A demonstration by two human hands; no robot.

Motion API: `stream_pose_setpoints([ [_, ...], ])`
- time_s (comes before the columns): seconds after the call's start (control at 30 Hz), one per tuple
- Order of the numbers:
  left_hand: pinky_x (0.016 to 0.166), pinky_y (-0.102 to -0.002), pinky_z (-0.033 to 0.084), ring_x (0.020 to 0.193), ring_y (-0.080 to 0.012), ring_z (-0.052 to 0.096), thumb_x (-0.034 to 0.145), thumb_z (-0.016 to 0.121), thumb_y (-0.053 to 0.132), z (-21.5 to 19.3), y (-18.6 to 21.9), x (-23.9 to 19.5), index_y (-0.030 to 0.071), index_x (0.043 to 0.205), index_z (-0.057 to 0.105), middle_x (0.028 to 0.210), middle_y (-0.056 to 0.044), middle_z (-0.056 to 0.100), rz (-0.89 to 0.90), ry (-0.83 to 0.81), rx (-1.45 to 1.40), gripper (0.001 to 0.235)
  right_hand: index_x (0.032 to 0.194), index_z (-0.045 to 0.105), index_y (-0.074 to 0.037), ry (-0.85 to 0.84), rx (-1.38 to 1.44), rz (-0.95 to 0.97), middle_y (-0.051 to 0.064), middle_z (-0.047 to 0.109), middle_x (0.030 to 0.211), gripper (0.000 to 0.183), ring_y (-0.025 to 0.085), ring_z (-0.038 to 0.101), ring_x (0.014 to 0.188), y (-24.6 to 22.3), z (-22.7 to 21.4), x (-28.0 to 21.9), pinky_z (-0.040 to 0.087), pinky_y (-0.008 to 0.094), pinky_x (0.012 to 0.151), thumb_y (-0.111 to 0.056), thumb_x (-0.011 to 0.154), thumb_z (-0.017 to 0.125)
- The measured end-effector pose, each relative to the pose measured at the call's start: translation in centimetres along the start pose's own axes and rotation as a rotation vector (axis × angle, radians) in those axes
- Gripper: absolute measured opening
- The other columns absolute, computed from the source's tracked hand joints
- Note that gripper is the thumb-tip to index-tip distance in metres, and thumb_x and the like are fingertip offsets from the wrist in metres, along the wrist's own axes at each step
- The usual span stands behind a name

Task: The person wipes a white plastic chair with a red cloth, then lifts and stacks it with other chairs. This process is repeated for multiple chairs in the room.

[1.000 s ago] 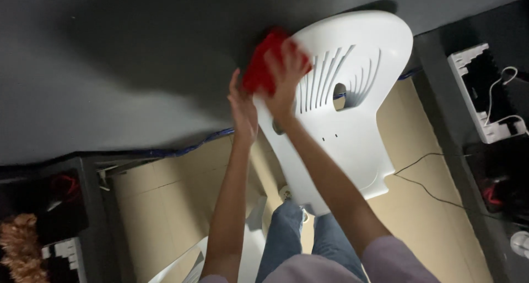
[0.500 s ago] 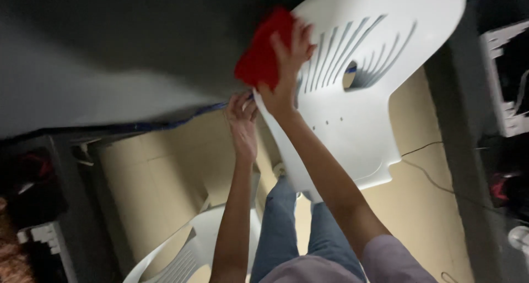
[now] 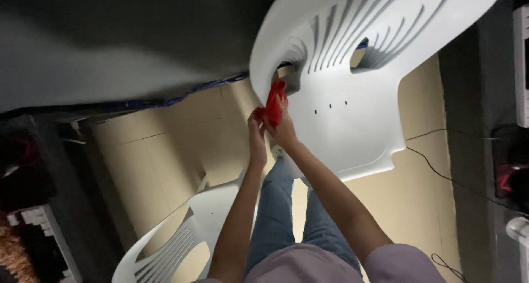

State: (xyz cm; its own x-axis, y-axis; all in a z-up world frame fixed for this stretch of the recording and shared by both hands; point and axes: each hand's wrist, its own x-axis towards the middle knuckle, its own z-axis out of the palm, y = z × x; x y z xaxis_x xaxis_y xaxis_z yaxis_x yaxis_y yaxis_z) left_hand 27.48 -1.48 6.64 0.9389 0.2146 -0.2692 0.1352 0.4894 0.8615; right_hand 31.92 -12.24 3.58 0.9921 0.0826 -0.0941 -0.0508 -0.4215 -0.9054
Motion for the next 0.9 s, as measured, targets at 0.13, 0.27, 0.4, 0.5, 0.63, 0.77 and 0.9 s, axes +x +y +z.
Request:
stream_pose_setpoints([
  [0.13, 0.123, -0.045, 0.031, 0.148, -0.0334, 0.038, 0.105, 0.043, 0.063, 1.0, -5.0, -0.6, 0.001, 0.158, 0.031, 0.158, -0.019, 0.039, -0.057, 0.037, 0.186, 0.082, 0.161, 0.031, -0.001, -0.083, -0.344, -0.191, 0.024, 0.037, 0.161, 0.095, 0.052, 0.025, 0.153, -0.3, -5.1, -1.1, 0.026, 0.060, 0.127, -0.027, 0.085, 0.082],
  [0.27, 0.126, -0.048, 0.024, 0.152, -0.0398, 0.029, 0.102, 0.052, 0.052, 2.1, -8.6, -1.6, -0.006, 0.160, 0.016, 0.164, -0.028, 0.025, -0.069, 0.094, 0.632, 0.089, 0.153, 0.042, -0.013, -0.345, -0.693, -0.307, 0.017, 0.032, 0.166, 0.079, 0.031, 0.031, 0.153, 1.9, -11.1, -0.4, 0.019, 0.058, 0.124, -0.022, 0.083, 0.077],
  [0.4, 0.129, -0.051, 0.005, 0.159, -0.0439, 0.003, 0.106, 0.055, 0.045, 4.2, -9.2, -2.2, -0.011, 0.160, -0.006, 0.169, -0.035, -0.003, 0.065, 0.076, 0.874, 0.100, 0.169, 0.029, -0.016, 0.059, -0.560, -0.022, 0.014, 0.026, 0.177, 0.071, 0.030, 0.029, 0.159, 19.8, -16.5, 2.2, 0.025, 0.052, 0.128, -0.018, 0.105, 0.059],
  [0.5, 0.128, -0.051, 0.000, 0.159, -0.0420, -0.004, 0.104, 0.052, 0.050, 4.7, -8.6, -2.3, -0.010, 0.160, -0.011, 0.169, -0.033, -0.010, 0.017, 0.100, 0.848, 0.104, 0.156, 0.043, -0.019, 0.252, -0.770, 0.163, 0.020, 0.021, 0.167, 0.081, 0.041, 0.017, 0.155, 6.2, -19.7, 5.1, 0.002, 0.068, 0.120, -0.034, 0.086, 0.081],
  [0.63, 0.129, -0.050, -0.002, 0.161, -0.0398, -0.006, 0.104, 0.047, 0.057, 4.3, -8.8, -2.3, -0.007, 0.162, -0.009, 0.172, -0.030, -0.010, 0.013, 0.120, 0.783, 0.104, 0.158, 0.040, -0.017, 0.325, -0.803, 0.281, 0.018, 0.020, 0.168, 0.084, 0.040, 0.016, 0.155, 8.8, -12.7, 5.5, -0.004, 0.075, 0.116, -0.039, 0.088, 0.079],
  [0.77, 0.130, -0.049, 0.001, 0.163, -0.0371, -0.003, 0.104, 0.039, 0.065, 2.8, -9.9, -2.1, -0.002, 0.164, -0.007, 0.175, -0.025, -0.008, 0.036, 0.099, 0.623, 0.102, 0.169, 0.039, -0.016, 0.241, -0.959, -0.115, 0.015, 0.021, 0.180, 0.079, 0.036, 0.016, 0.169, 10.0, -5.7, 1.3, 0.006, 0.063, 0.136, -0.032, 0.101, 0.075],
  [0.9, 0.128, -0.046, 0.008, 0.161, -0.0337, 0.000, 0.102, 0.034, 0.067, 2.1, -9.0, -1.8, 0.004, 0.166, -0.006, 0.174, -0.021, -0.006, -0.038, 0.037, 0.399, 0.099, 0.147, 0.048, -0.014, -0.373, -0.672, -0.282, 0.018, 0.032, 0.161, 0.078, 0.040, 0.023, 0.150, -0.9, -9.8, -1.4, 0.006, 0.072, 0.114, -0.031, 0.078, 0.079],
])
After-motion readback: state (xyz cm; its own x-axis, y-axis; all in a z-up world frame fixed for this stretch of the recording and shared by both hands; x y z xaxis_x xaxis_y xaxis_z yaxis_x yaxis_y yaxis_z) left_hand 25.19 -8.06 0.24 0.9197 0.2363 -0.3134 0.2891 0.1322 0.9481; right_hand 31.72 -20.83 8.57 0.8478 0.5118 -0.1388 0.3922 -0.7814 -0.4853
